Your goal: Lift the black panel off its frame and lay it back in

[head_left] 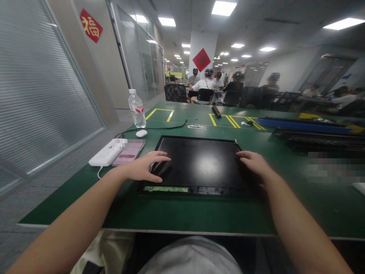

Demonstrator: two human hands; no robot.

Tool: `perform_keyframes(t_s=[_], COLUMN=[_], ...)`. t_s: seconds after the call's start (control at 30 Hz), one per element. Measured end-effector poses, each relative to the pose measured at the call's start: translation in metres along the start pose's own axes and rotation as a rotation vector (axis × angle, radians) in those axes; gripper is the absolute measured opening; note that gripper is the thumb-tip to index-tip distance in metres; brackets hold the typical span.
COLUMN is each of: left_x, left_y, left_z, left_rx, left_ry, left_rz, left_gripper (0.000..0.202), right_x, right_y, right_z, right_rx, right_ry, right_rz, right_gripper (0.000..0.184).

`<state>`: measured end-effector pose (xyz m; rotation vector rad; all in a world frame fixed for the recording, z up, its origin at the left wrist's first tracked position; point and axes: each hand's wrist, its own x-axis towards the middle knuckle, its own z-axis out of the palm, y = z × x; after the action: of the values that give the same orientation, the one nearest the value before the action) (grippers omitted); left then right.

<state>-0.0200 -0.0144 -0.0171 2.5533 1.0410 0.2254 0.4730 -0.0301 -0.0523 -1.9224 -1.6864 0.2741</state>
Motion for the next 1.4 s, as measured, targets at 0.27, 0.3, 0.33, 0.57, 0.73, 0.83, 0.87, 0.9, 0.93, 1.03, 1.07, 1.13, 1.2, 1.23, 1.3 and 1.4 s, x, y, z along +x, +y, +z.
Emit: perform_keyframes(t_s=[0.27, 0.3, 0.33, 0.57, 0.73, 0.83, 0.87, 0.9, 0.93, 1.03, 1.07, 1.13, 1.2, 1.23, 1.3, 1.4], left_x=[-0.003, -0.003, -0.003, -0.002, -0.001, -0.001, -0.001, -0.001, -0.001, -0.002, -0.002, -0.001, 0.001, 0.002, 0.006, 0.01], left_y=[0.005, 0.006, 0.008, 0.012, 0.014, 0.016, 0.017, 0.018, 0.018, 0.018, 0.017, 0.014, 0.009, 0.006, 0.0, -0.01], left_z=[-0.003, -0.004, -0.004, -0.003, -0.001, -0.001, -0.001, -0.001, -0.001, -0.002, -0.002, -0.002, -0.001, 0.0, 0.002, 0.006], left_rx=[-0.04, -0.05, -0.059, -0.07, -0.052, -0.052, -0.053, -0.053, -0.054, -0.057, -0.059, -0.064, -0.059, -0.052, -0.024, 0.033], left_ry=[-0.026, -0.021, -0.015, -0.001, -0.008, -0.013, -0.013, -0.012, -0.012, -0.017, -0.017, -0.005, 0.032, 0.061, 0.133, 0.24], left_rz=[0.011, 0.018, 0.026, 0.096, 0.113, 0.116, 0.112, 0.107, 0.102, 0.1, 0.102, 0.095, 0.055, 0.023, -0.054, -0.15], left_gripper=[0.084, 0.083, 0.082, 0.075, 0.074, 0.075, 0.075, 0.075, 0.075, 0.074, 0.074, 0.072, 0.067, 0.064, 0.06, 0.064], right_x=[-0.001, -0.002, -0.002, -0.002, -0.002, -0.003, -0.003, -0.003, -0.003, -0.003, -0.003, -0.003, -0.003, -0.003, -0.003, -0.003], right_y=[-0.005, -0.006, -0.007, -0.007, -0.008, -0.01, -0.01, -0.011, -0.011, -0.012, -0.012, -0.012, -0.01, -0.01, -0.008, -0.006], right_z=[-0.002, -0.002, -0.003, -0.001, -0.001, -0.002, -0.003, -0.003, -0.003, -0.003, -0.003, -0.003, -0.003, -0.003, -0.004, -0.007], right_rx=[0.039, 0.044, 0.046, 0.045, 0.025, 0.001, -0.003, -0.004, -0.003, -0.006, -0.008, 0.001, 0.027, 0.042, 0.059, 0.043], right_ry=[-0.032, -0.036, -0.038, -0.027, -0.04, -0.03, -0.024, -0.018, -0.013, -0.004, -0.001, 0.009, 0.026, 0.039, 0.075, 0.144], right_rz=[0.05, 0.056, 0.061, 0.064, 0.056, 0.054, 0.053, 0.053, 0.053, 0.051, 0.051, 0.048, 0.034, 0.026, 0.022, 0.067], right_gripper=[0.03, 0.03, 0.029, 0.027, 0.028, 0.027, 0.027, 0.026, 0.026, 0.025, 0.025, 0.024, 0.024, 0.024, 0.024, 0.027])
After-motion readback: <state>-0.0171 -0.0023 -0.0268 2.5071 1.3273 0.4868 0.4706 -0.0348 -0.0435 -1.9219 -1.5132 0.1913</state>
